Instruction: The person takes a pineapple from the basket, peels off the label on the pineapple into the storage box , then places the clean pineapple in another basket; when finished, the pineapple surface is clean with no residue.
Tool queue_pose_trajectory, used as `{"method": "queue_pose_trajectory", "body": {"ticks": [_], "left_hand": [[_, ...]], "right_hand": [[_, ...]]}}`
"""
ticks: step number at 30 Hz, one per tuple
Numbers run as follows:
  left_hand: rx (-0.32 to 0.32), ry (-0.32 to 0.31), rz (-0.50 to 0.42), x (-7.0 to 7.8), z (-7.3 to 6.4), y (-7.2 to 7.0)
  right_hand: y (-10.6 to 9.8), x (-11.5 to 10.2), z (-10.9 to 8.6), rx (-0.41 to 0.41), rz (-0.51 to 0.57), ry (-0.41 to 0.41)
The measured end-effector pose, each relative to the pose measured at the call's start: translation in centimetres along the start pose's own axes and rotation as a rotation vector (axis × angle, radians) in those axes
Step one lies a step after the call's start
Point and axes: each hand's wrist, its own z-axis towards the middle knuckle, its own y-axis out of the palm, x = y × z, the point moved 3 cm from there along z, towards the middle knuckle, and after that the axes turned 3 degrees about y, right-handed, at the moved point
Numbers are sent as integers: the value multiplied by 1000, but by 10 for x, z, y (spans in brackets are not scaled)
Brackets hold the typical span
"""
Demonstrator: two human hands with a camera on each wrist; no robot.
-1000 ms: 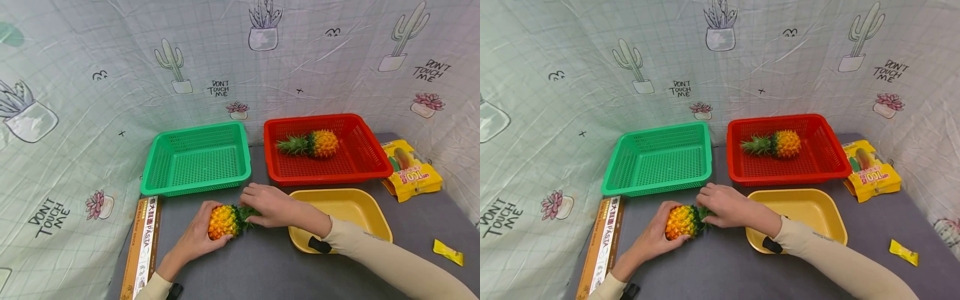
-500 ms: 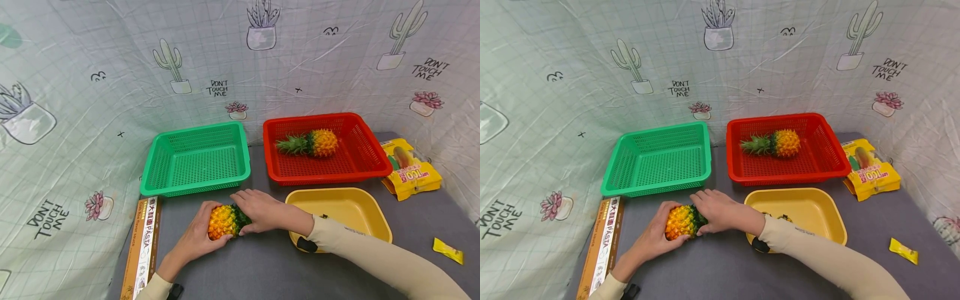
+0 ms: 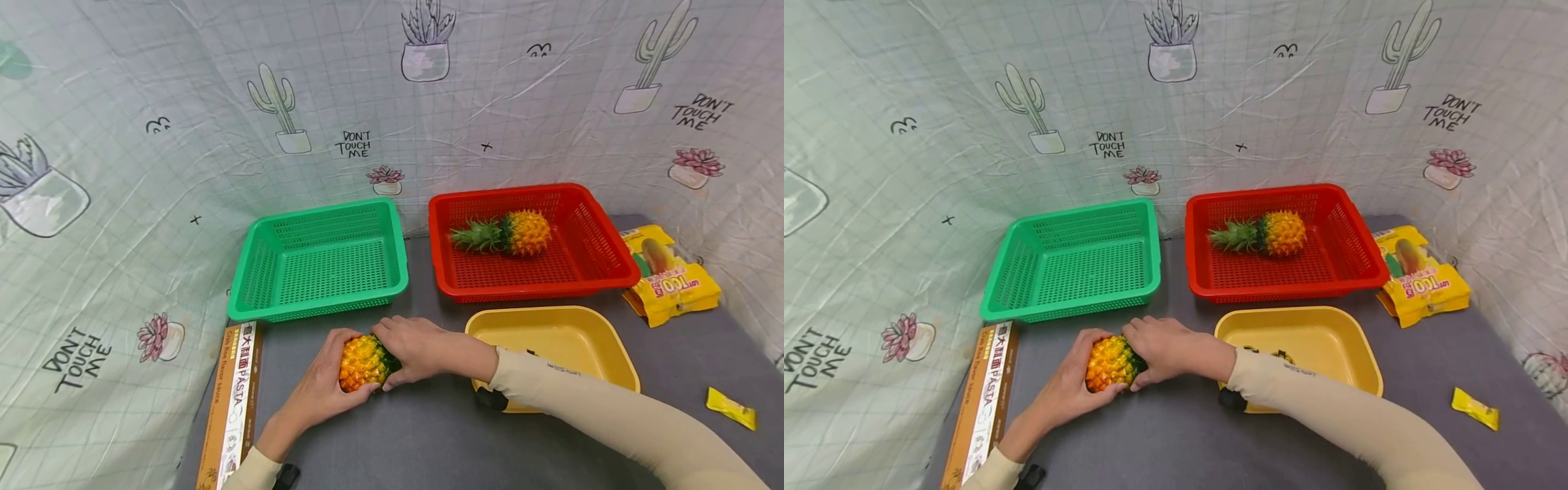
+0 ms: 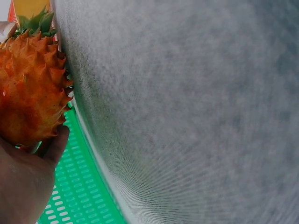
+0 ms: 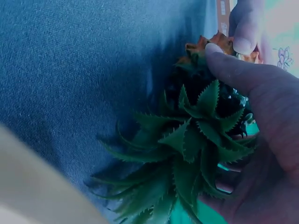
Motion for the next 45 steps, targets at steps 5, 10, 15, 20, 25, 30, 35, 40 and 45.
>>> {"method": "queue_pose_trajectory", "body": {"ticks": [5, 10, 15, 20, 25, 30, 35, 40, 45], "left_hand": [[0, -5, -1, 0, 0, 0], [0, -11, -5, 0, 0, -1], [-1, -13, -7, 0, 2, -1], [-17, 13, 18, -1, 3, -3], [-12, 68, 61, -1, 3, -11], [113, 143, 108, -2, 9, -32], [304, 262, 239, 0, 22, -57], [382, 309, 367, -8, 36, -72], [344, 271, 452, -22, 44, -75]], "right_hand": [[1, 0, 2, -7, 2, 12], [1, 1, 4, -13, 24, 15], [1, 1, 4, -8, 12, 11], [3, 2, 5, -1, 0, 9], [5, 2, 5, 2, -12, 16], [6, 2, 5, 1, -19, 17], [6, 1, 5, 7, -17, 16], [6, 1, 4, 7, -17, 17], [7, 1, 4, -5, -13, 32]]}}
